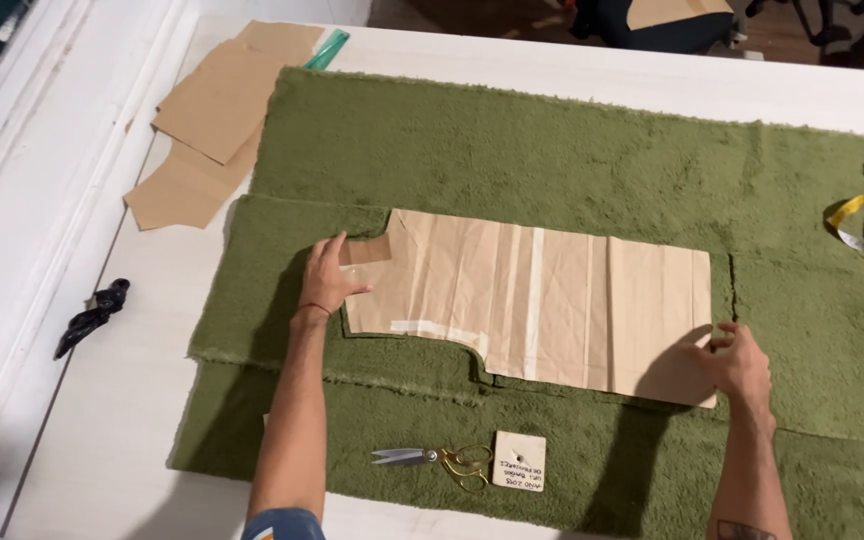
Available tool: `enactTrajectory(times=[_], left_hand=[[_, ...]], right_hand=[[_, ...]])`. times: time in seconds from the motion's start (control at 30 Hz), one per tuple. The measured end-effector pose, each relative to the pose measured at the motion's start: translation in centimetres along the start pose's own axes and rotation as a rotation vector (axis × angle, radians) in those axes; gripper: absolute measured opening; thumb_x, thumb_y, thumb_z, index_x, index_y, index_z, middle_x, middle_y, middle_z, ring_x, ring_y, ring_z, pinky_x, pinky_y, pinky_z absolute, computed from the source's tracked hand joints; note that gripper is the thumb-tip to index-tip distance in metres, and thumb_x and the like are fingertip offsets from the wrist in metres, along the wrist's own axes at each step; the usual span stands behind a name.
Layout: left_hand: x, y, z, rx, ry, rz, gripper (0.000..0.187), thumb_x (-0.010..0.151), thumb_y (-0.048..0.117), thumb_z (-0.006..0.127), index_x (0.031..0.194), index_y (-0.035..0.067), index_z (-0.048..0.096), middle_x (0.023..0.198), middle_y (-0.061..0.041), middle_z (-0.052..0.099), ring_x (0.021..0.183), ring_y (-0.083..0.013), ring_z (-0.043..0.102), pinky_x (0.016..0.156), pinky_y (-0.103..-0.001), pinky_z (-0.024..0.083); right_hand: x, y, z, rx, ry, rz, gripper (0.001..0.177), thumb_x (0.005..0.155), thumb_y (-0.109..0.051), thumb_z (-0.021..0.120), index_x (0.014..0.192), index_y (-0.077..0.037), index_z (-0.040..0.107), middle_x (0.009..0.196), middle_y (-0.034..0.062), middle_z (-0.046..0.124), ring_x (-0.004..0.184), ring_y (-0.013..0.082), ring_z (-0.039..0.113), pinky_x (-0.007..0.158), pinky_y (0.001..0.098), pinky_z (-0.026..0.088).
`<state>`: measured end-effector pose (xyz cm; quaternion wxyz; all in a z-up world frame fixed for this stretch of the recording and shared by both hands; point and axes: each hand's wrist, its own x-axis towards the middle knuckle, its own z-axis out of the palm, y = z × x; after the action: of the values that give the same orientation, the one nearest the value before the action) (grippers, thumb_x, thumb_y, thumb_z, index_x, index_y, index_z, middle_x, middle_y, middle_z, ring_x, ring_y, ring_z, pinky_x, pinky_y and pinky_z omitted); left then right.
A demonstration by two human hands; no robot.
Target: Cutting out a garment piece from green fuzzy fabric using a paper pattern and fabric shears.
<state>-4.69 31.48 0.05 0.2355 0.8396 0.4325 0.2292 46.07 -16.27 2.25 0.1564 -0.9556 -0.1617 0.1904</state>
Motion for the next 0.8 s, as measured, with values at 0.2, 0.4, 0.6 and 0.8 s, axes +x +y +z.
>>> enactTrajectory(times=[0.2, 0.4, 0.6, 0.8], left_hand=[[-1.4, 3.4, -1.9, -0.3, 0.139, -0.207, 0.097, 0.063, 0.016, 0.09, 0.15, 0.008, 0.048, 0.12, -0.01, 0.072, 0.093, -0.0254, 0.073, 0.086, -0.038, 0.059], [-3.4, 3.9, -1.8, -0.181, 0.187, -0.202, 0.048, 0.08, 0.03, 0.087, 0.122, 0.011, 0.071, 0.096, -0.007, 0.081, 0.08, -0.0181, 0.076, 0.07, -0.035, 0.059], [-5.1, 7.8, -1.1, -0.558, 0.118, -0.246, 0.027, 0.11, 0.035, 0.056, 0.116, 0.009, 0.061, 0.073, -0.004, 0.056, 0.058, -0.0126, 0.048, 0.05, -0.037, 0.04], [-9.7, 16.3, -6.1, -0.743, 0.192, -0.177, 0.032, 0.116, 0.034, 0.051, 0.12, 0.003, 0.048, 0.082, -0.007, 0.049, 0.076, -0.015, 0.044, 0.065, -0.035, 0.043]], right_hand=[[-0.8, -1.3, 0.5, 0.025, 0.072, 0.054, 0.081, 0.078, -0.039, 0.091, 0.147, -0.015, 0.058, 0.122, 0.0139, 0.073, 0.097, 0.0306, 0.073, 0.084, 0.0533, 0.06], [1.1, 0.7, 0.5, 0.028, 0.125, -0.01, 0.043, 0.091, -0.037, 0.083, 0.125, -0.011, 0.078, 0.103, 0.0155, 0.08, 0.08, 0.0284, 0.076, 0.073, 0.0461, 0.063], [-10.4, -13.5, -7.3, 0.806, -0.207, -0.125, 0.036, 0.096, -0.032, 0.069, 0.122, -0.008, 0.066, 0.095, 0.0052, 0.067, 0.064, 0.0099, 0.056, 0.054, 0.0305, 0.049], [-24.7, -30.0, -4.2, 0.792, -0.495, -0.505, 0.019, 0.095, -0.029, 0.059, 0.102, -0.011, 0.057, 0.078, -0.0039, 0.06, 0.063, 0.0101, 0.064, 0.05, 0.0288, 0.061]])
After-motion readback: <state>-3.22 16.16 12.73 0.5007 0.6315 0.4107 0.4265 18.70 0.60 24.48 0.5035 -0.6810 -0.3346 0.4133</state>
